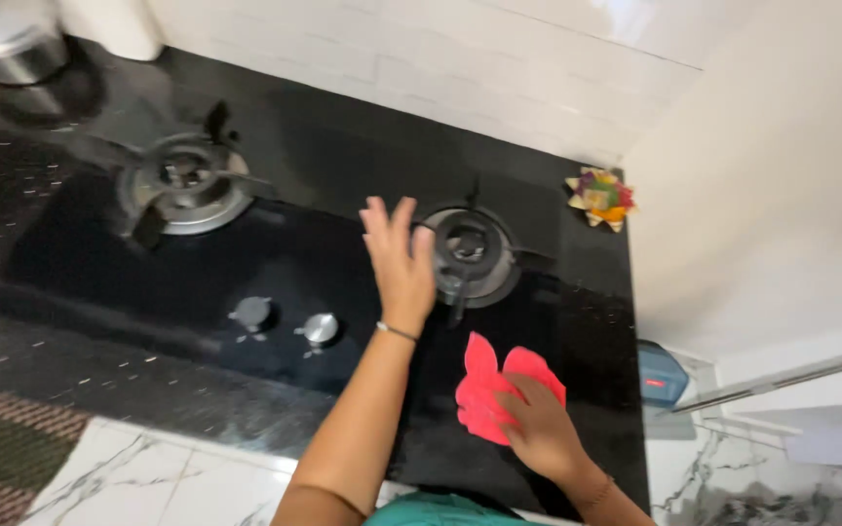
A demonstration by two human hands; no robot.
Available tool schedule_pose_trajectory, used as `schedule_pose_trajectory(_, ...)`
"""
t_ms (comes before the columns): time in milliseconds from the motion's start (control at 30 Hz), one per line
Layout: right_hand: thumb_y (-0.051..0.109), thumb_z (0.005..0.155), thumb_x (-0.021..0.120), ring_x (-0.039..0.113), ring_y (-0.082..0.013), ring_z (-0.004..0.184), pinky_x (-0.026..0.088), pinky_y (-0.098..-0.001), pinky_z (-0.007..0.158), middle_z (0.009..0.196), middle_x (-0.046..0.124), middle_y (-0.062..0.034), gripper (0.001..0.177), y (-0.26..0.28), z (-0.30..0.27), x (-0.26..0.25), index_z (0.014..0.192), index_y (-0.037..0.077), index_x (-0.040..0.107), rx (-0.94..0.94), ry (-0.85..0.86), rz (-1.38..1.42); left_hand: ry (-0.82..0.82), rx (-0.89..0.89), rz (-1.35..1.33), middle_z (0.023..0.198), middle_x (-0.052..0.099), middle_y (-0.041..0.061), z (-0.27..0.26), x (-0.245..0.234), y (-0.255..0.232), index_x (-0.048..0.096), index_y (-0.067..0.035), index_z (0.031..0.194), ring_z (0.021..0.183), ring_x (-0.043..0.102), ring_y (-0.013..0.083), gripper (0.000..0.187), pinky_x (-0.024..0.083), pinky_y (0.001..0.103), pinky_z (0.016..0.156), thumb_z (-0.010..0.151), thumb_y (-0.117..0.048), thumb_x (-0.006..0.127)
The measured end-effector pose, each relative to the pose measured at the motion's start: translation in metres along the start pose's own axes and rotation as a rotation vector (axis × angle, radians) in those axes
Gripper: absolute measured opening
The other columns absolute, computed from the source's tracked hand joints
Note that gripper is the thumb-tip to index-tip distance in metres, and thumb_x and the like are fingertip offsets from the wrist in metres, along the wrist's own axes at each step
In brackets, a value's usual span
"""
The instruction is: The recorder is cleaning a kitchen stovetop, countertop, and backsplash tiles using a red cloth.
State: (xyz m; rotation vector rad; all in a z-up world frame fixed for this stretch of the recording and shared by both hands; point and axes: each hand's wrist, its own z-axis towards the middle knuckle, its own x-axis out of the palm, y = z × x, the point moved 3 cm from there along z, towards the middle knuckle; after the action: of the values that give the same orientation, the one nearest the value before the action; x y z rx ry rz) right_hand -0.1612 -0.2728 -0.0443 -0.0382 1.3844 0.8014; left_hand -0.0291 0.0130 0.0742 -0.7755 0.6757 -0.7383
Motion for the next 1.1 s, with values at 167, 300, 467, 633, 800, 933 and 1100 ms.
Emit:
schedule_pose_trajectory(167,0.01,0.084,0.066,0.062,-0.0318,0.128,0.052,-0.0397,0.102,0.136,0.063,-0.0146,0.048,0.08,0.043,-0.03,0.131,0.003,0.06,0.195,-0.032,0.362,0.155,0.128,-0.109,0.17,0.025,0.026,-0.009,-0.129,-0.052,0.05,-0.009,0.152,0.161,0.016,0.0448,0.053,0.011,0.056,0.129,0.1,-0.019,0.06)
schedule_pose_trajectory(300,0.013,0.094,0.064,0.057,-0.0365,0.133,0.047,-0.0436,0.109,0.147,0.056,-0.0194,0.05,0.15,0.124,-0.065,0.142,0.004,0.054,0.117,-0.262,0.853,0.144,0.201,0.075,0.17,0.029,0.023,-0.007,-0.236,-0.033,0.05,-0.007,0.152,0.163,0.019,0.042,0.06,0.01,0.055,0.132,0.094,-0.013,0.061)
schedule_pose_trajectory(467,0.021,0.092,0.074,0.032,-0.0409,0.152,0.033,-0.0455,0.119,0.166,0.026,-0.0246,0.067,0.211,0.221,-0.037,0.152,0.011,0.047,-0.11,-0.179,0.269,0.086,0.201,0.163,0.168,0.031,0.026,-0.03,-0.316,0.033,0.051,-0.005,0.15,0.159,0.023,0.0447,0.053,0.017,0.055,0.13,0.101,-0.02,0.061)
schedule_pose_trajectory(633,0.05,0.096,0.06,0.017,-0.0479,0.153,0.027,-0.0568,0.121,0.169,0.015,-0.0189,0.068,0.167,0.31,0.086,0.159,0.034,0.039,-0.12,0.378,-0.041,0.274,0.103,0.33,0.16,0.042,0.022,-0.054,-0.328,0.095,0.054,-0.009,0.147,0.151,0.033,0.0438,0.056,0.022,0.057,0.122,0.094,-0.027,0.064)
schedule_pose_trajectory(800,0.065,0.095,0.048,0.002,-0.0451,0.156,0.016,-0.0722,0.117,0.173,0.009,-0.0078,0.073,0.161,0.386,0.129,0.16,0.04,0.027,-0.019,0.481,-0.311,0.397,0.056,0.408,0.155,0.046,0.018,-0.055,-0.319,0.124,0.058,-0.013,0.143,0.147,0.036,0.0414,0.058,0.02,0.057,0.12,0.09,-0.033,0.067)
schedule_pose_trajectory(933,0.066,0.096,0.042,-0.002,-0.0427,0.157,0.01,-0.0742,0.118,0.172,0.006,-0.0057,0.072,0.146,0.465,0.124,0.161,0.041,0.022,0.235,0.373,-0.237,0.423,0.089,0.496,0.149,0.052,0.013,-0.06,-0.307,0.143,0.065,-0.017,0.132,0.145,0.039,0.0371,0.055,0.018,0.06,0.12,0.085,-0.044,0.07)
schedule_pose_trajectory(1100,0.068,0.095,0.042,0.001,-0.0423,0.157,0.012,-0.0767,0.116,0.173,0.008,-0.0061,0.074,0.145,0.579,0.152,0.161,0.042,0.021,0.26,0.271,-0.259,0.261,0.302,0.598,0.136,0.06,0.009,-0.12,-0.268,0.284,0.066,-0.031,0.124,0.137,0.045,0.0313,0.05,0.014,0.066,0.118,0.089,-0.064,0.054)
